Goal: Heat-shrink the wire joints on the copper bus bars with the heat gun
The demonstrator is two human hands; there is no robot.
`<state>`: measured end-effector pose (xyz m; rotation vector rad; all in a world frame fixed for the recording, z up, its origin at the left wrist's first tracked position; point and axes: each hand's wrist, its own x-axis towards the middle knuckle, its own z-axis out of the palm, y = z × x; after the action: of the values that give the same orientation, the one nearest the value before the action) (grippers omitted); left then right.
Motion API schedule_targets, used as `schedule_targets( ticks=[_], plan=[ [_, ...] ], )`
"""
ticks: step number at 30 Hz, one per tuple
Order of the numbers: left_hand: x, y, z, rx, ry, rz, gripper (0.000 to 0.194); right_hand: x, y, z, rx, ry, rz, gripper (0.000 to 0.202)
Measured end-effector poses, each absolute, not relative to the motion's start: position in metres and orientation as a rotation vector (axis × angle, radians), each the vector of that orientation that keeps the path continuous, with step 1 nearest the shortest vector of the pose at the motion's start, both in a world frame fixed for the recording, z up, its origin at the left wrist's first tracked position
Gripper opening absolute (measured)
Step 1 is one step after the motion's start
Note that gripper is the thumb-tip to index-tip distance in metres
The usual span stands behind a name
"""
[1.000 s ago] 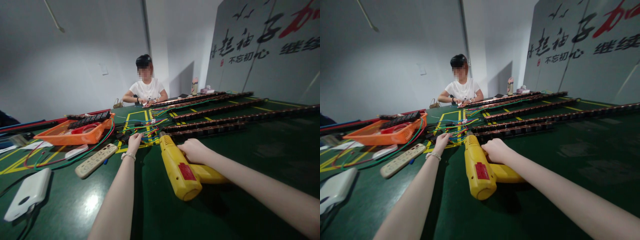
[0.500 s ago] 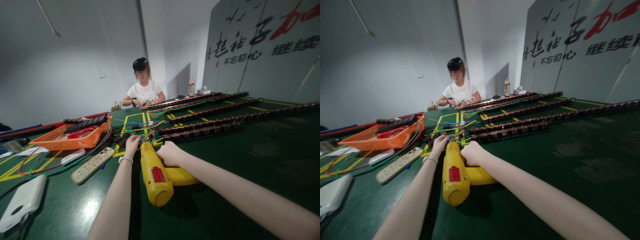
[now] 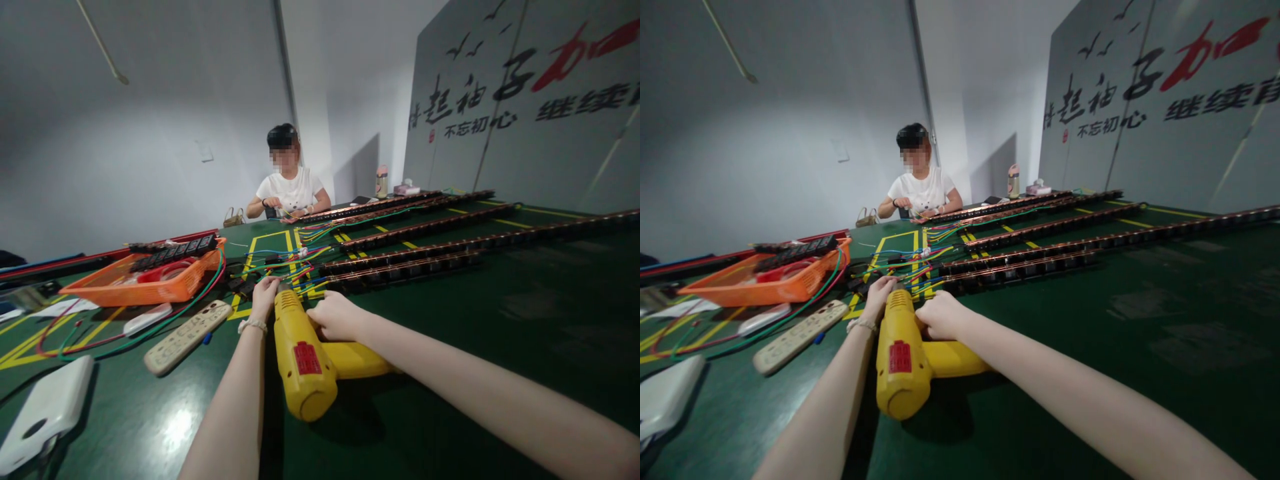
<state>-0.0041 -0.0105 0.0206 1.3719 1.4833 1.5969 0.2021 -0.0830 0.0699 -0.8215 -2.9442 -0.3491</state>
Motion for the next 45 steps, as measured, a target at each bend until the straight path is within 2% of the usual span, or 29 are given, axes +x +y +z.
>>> schedule_targets(
  ticks=[22, 31, 45],
  plan=[
    [-0.001, -0.012, 0.018, 1.380, 1.554, 1.523, 0.022, 0.305, -0.081, 0.079, -1.313, -2.860, -0.315, 0.023],
    [-0.004, -0.011, 0.016, 1.399, 1.561, 1.513, 0.021, 0.296, -0.085, 0.081, -1.292, -2.857, -0.419, 0.014],
    [-0.002, -0.011, 0.017, 1.460, 1.593, 1.510, 0.024, 0.224, -0.084, 0.075, -0.961, -2.937, -0.434, 0.017]
  ],
)
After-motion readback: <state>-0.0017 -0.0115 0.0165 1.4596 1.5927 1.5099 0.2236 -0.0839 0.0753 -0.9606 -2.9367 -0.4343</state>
